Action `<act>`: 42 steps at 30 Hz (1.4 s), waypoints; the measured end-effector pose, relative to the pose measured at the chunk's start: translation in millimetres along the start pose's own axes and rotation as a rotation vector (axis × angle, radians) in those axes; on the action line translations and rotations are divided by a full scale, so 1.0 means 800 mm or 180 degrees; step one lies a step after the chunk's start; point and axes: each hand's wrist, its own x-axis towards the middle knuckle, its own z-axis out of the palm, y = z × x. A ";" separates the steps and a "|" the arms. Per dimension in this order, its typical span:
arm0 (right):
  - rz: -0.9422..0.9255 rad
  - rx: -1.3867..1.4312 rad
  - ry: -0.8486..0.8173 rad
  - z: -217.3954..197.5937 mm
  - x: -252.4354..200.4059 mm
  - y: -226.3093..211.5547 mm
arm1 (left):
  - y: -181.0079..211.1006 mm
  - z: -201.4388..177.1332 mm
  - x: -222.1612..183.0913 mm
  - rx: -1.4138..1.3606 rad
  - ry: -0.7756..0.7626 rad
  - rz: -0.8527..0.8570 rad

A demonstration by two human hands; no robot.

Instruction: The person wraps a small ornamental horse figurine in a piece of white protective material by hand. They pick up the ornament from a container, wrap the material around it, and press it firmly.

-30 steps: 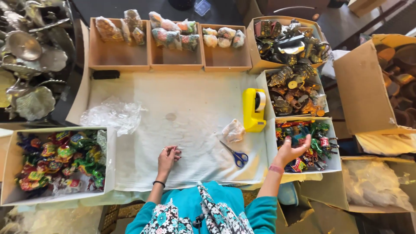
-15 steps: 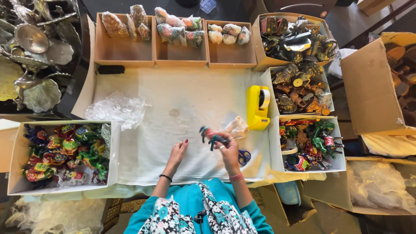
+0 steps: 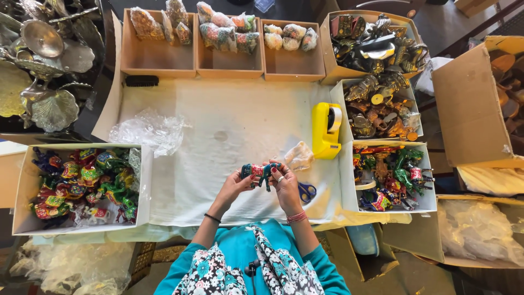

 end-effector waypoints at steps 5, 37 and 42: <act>0.0046 -0.0592 -0.0186 0.012 0.004 -0.018 | 0.033 0.001 0.006 0.0178 -0.0144 -0.0010; -0.2715 -0.3259 -0.0512 0.137 0.082 -0.028 | 0.041 0.020 0.144 -0.1922 0.0871 0.1064; -0.1833 -0.2782 -0.0557 0.104 0.110 -0.001 | 0.091 0.068 0.064 -0.1370 0.1630 0.0481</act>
